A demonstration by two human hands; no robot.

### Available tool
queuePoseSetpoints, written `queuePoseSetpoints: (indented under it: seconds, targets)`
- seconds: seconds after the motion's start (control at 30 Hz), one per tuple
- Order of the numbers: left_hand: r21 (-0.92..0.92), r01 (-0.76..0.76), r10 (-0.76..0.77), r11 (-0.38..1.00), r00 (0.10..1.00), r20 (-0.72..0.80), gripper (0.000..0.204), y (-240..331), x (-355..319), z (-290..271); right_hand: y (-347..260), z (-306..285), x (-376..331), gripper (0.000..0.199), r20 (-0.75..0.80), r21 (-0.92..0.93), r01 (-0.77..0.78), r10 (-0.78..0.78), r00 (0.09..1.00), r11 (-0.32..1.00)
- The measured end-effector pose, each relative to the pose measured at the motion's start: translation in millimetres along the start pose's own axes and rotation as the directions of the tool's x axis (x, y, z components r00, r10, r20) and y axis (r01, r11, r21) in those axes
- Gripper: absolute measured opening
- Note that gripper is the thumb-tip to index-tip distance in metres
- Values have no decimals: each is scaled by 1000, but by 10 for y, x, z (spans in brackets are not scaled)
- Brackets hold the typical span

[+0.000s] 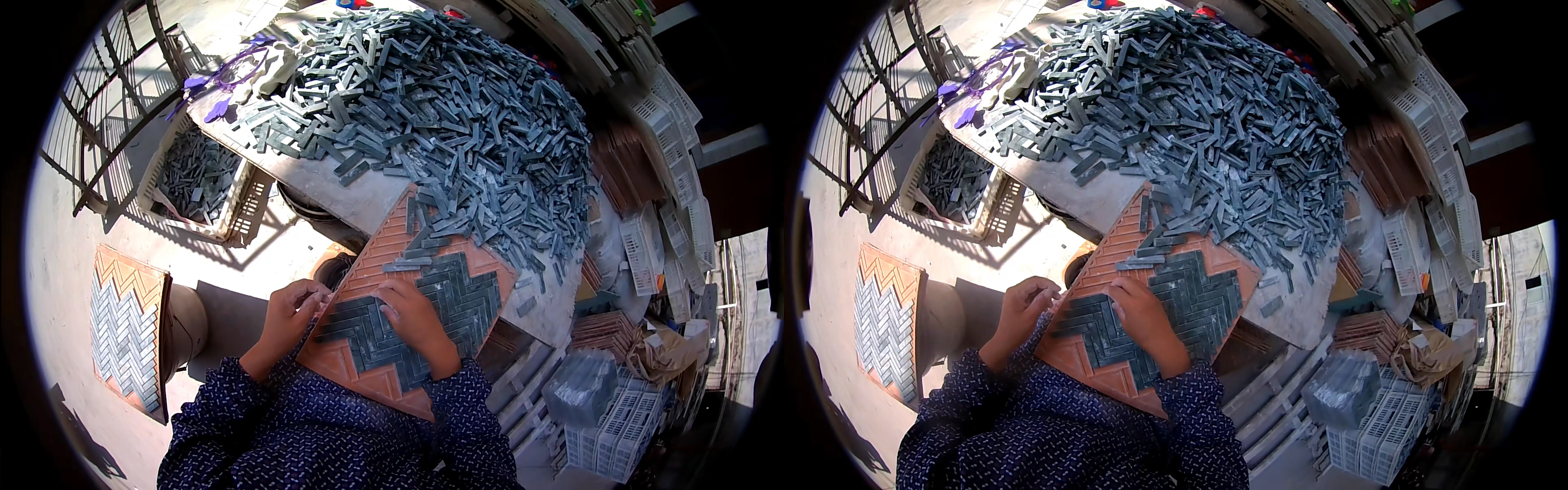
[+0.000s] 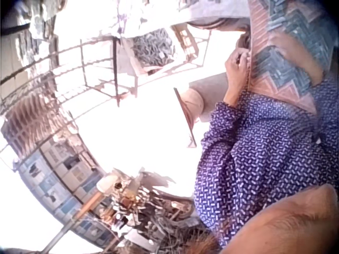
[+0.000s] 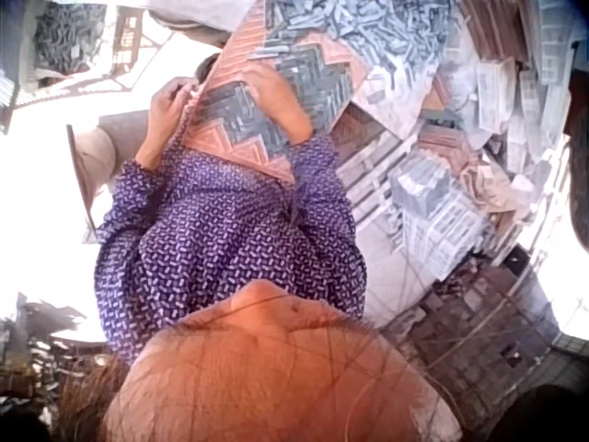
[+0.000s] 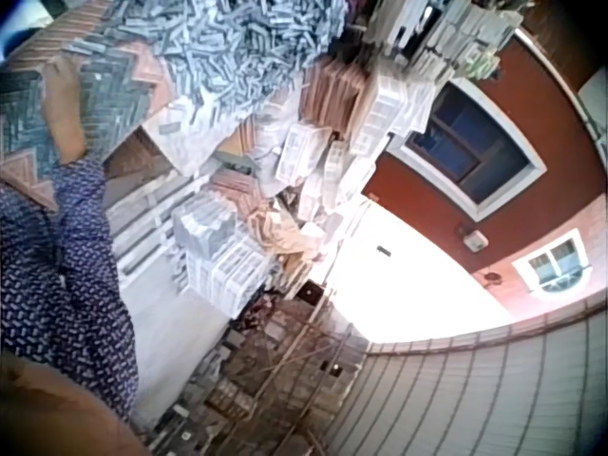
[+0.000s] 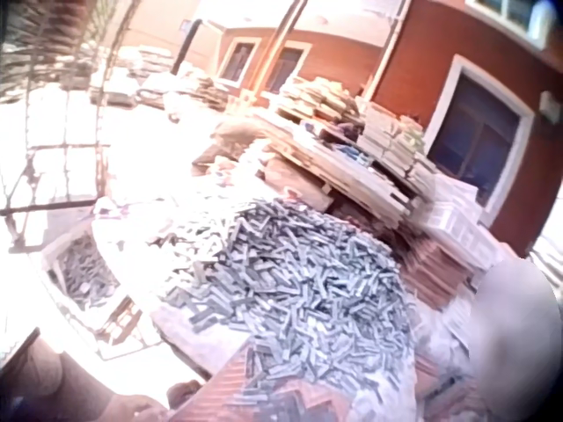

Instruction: The person arranges small rectangular tiles by hand on a square board, forming a herringbone pattern. The person repeatedly picks tiles from a nearby pile and places them in sequence, then flips the board to check the pattern.

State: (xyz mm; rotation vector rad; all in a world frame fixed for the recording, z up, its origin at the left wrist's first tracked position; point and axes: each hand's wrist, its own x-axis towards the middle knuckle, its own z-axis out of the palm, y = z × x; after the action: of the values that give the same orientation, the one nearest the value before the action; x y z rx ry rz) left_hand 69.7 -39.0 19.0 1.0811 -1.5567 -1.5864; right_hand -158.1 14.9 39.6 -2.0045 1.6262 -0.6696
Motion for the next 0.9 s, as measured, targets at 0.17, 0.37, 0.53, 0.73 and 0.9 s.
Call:
queuePoseSetpoints:
  seconds: [0.17, 0.37, 0.53, 0.73, 0.9]
  targets:
    - [185, -173, 169, 967, 985, 38, 10, -12, 195, 208, 37, 34, -101, 37, -34, -49, -35, 33, 999, 998]
    - [455, -471, 444, 756, 879, 171, 22, 90, 691, 596, -148, -69, -389, 41, -359, 215, -173, 242, 901, 961]
    - [583, -514, 450, 629, 852, 266, 26, 30, 843, 743, -138, 27, -1053, 37, -365, 360, -336, 463, 808, 870]
    - [648, -389, 269, 655, 921, 281, 20, 94, 556, 452, -118, 191, -1662, 32, -362, 453, -417, 590, 722, 788]
    - [631, -381, 252, 676, 924, 289, 16, 102, 389, 367, -129, 106, -1605, 29, -352, 448, -410, 579, 736, 794]
